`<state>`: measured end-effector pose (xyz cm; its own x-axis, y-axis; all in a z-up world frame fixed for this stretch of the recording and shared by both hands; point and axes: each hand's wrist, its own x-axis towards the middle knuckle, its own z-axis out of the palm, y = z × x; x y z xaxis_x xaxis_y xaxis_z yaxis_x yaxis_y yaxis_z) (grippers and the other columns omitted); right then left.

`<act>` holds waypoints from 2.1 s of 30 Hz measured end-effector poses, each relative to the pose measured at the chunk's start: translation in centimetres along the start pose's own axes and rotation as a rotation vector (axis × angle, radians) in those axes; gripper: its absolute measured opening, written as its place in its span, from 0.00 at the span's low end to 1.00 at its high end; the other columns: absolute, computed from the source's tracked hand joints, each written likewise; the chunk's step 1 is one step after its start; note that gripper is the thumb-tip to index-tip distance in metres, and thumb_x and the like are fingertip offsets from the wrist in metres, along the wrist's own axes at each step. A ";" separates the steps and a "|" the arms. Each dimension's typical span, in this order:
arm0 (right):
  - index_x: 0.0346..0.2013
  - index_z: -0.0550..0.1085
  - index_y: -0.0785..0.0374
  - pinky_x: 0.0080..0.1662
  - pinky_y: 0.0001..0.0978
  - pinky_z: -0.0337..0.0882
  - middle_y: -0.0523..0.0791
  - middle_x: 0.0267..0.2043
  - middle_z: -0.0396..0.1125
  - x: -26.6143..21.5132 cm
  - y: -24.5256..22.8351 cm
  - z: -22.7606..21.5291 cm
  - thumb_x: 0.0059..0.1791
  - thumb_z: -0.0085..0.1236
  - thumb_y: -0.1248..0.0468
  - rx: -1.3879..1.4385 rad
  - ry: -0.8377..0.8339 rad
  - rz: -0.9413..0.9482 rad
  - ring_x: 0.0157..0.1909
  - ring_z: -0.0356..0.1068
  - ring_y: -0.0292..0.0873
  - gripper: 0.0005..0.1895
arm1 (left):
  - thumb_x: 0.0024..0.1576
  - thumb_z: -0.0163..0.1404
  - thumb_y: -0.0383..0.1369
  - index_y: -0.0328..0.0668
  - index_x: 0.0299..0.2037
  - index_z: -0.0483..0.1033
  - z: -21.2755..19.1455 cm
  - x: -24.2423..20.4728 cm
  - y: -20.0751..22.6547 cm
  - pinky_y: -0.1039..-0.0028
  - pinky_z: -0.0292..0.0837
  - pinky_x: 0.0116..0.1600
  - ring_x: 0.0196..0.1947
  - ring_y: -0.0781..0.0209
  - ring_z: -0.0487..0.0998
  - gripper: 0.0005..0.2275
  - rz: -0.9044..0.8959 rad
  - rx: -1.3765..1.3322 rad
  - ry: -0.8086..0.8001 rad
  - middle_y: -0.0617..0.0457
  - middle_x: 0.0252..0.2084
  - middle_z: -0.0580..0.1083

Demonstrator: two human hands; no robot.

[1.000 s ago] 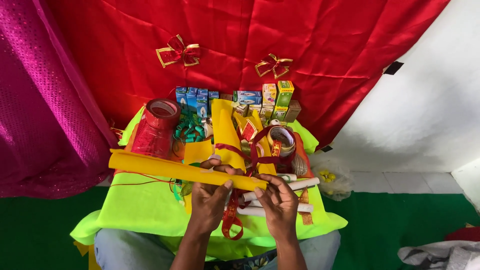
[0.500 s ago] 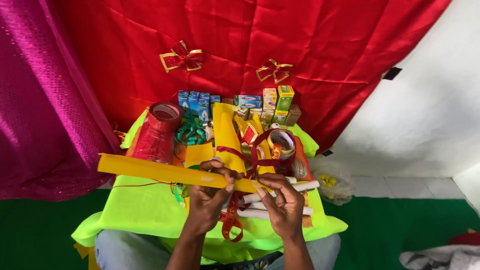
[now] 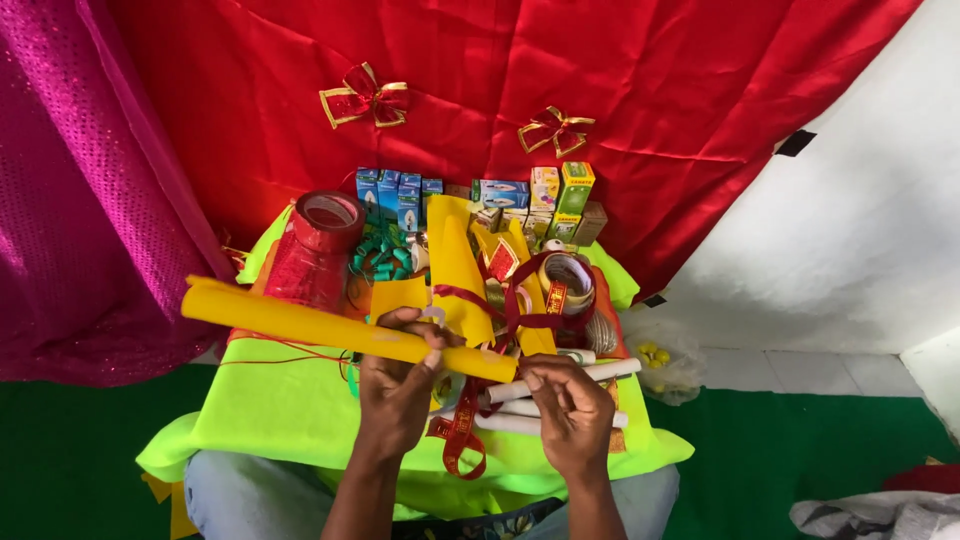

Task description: Wrapping a cylindrical tube with yellow paper and decorating it with ribbons

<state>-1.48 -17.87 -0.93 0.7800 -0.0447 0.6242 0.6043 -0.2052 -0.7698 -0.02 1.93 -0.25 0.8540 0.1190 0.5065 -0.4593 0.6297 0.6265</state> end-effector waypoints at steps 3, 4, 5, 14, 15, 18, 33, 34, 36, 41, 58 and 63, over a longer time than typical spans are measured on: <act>0.46 0.77 0.70 0.50 0.41 0.84 0.52 0.45 0.76 -0.6 1.2 0.0 0.50 0.61 0.65 0.166 0.111 0.085 0.49 0.79 0.50 0.13 | 0.62 0.52 0.21 0.38 0.59 0.63 -0.4 0.5 0.1 0.51 0.73 0.65 0.52 0.47 0.78 0.17 0.018 0.002 -0.011 0.48 0.44 0.74; 0.46 0.77 0.70 0.50 0.41 0.84 0.52 0.45 0.76 -0.4 0.9 0.1 0.50 0.61 0.65 0.171 0.103 0.083 0.49 0.79 0.50 0.13 | 0.62 0.52 0.21 0.38 0.59 0.63 -0.1 0.4 0.3 0.51 0.73 0.65 0.52 0.47 0.78 0.17 0.026 0.006 -0.006 0.48 0.44 0.74; 0.46 0.76 0.70 0.51 0.39 0.84 0.52 0.45 0.75 -0.2 0.4 0.3 0.50 0.61 0.66 0.128 0.091 0.030 0.49 0.79 0.50 0.12 | 0.62 0.51 0.20 0.39 0.58 0.63 0.2 0.4 0.6 0.51 0.72 0.67 0.52 0.48 0.79 0.16 0.045 0.083 -0.045 0.50 0.44 0.75; 0.46 0.76 0.66 0.54 0.39 0.81 0.51 0.48 0.74 2.2 -2.9 0.2 0.51 0.61 0.66 -0.257 -0.066 -0.261 0.52 0.77 0.49 0.10 | 0.62 0.51 0.21 0.36 0.57 0.62 1.1 0.2 0.4 0.56 0.75 0.64 0.52 0.47 0.80 0.15 0.049 0.194 -0.099 0.47 0.43 0.74; 0.46 0.76 0.67 0.54 0.38 0.81 0.51 0.48 0.74 2.1 -2.7 0.2 0.51 0.61 0.68 -0.263 -0.062 -0.284 0.52 0.77 0.49 0.10 | 0.62 0.52 0.21 0.37 0.56 0.63 1.1 0.1 0.3 0.58 0.74 0.63 0.51 0.49 0.79 0.15 0.060 0.198 -0.106 0.48 0.42 0.74; 0.47 0.76 0.66 0.53 0.40 0.81 0.51 0.47 0.74 1.6 -2.0 0.1 0.52 0.60 0.67 -0.273 -0.092 -0.256 0.51 0.77 0.49 0.10 | 0.62 0.52 0.21 0.35 0.56 0.63 1.2 -0.3 0.4 0.60 0.75 0.62 0.50 0.53 0.78 0.15 0.016 0.189 -0.087 0.49 0.41 0.74; 0.39 0.78 0.67 0.48 0.38 0.78 0.50 0.40 0.75 1.3 -1.4 1.4 0.52 0.58 0.69 -0.317 -0.055 -0.428 0.45 0.75 0.48 0.03 | 0.63 0.52 0.24 0.36 0.56 0.64 0.4 -0.5 0.4 0.62 0.73 0.62 0.52 0.53 0.78 0.14 -0.005 0.239 -0.130 0.49 0.44 0.75; 0.39 0.78 0.67 0.48 0.38 0.78 0.50 0.40 0.75 1.0 -1.2 1.5 0.52 0.58 0.69 -0.317 -0.055 -0.427 0.45 0.75 0.48 0.03 | 0.63 0.52 0.24 0.36 0.56 0.64 0.3 -0.6 0.2 0.62 0.73 0.62 0.52 0.53 0.78 0.14 -0.006 0.239 -0.130 0.49 0.44 0.75; 0.37 0.77 0.68 0.47 0.37 0.78 0.50 0.39 0.74 0.8 -0.7 1.7 0.51 0.59 0.72 -0.308 -0.019 -0.458 0.44 0.75 0.48 0.02 | 0.62 0.53 0.25 0.37 0.54 0.65 0.2 -0.7 -0.2 0.59 0.76 0.62 0.50 0.52 0.79 0.13 0.011 0.178 -0.118 0.48 0.43 0.76; 0.37 0.78 0.68 0.46 0.39 0.78 0.49 0.39 0.75 0.7 -0.3 1.8 0.51 0.59 0.71 -0.333 0.005 -0.496 0.43 0.75 0.48 0.02 | 0.63 0.52 0.23 0.36 0.53 0.65 0.4 -0.7 -0.8 0.55 0.74 0.66 0.50 0.53 0.78 0.12 0.016 0.096 -0.108 0.47 0.43 0.74; 0.47 0.79 0.66 0.52 0.43 0.76 0.49 0.48 0.75 -1.9 2.7 2.8 0.49 0.65 0.71 -0.492 0.019 -0.567 0.49 0.75 0.48 0.12 | 0.60 0.56 0.29 0.36 0.38 0.79 2.2 -1.1 -1.0 0.71 0.82 0.40 0.38 0.58 0.83 0.04 -0.047 0.533 0.208 0.49 0.36 0.80; 0.63 0.68 0.67 0.60 0.41 0.77 0.52 0.56 0.71 -3.1 3.7 2.1 0.50 0.65 0.66 -0.395 -0.015 -0.355 0.59 0.73 0.50 0.27 | 0.59 0.56 0.32 0.34 0.43 0.76 2.9 -0.9 0.0 0.66 0.89 0.38 0.39 0.51 0.86 0.09 -0.127 0.319 0.119 0.45 0.40 0.81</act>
<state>-1.35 -16.43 -6.02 0.5426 0.1075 0.8331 0.7265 -0.5579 -0.4012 -1.54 -0.38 1.02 0.9228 0.1554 0.3525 -0.3853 0.3757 0.8429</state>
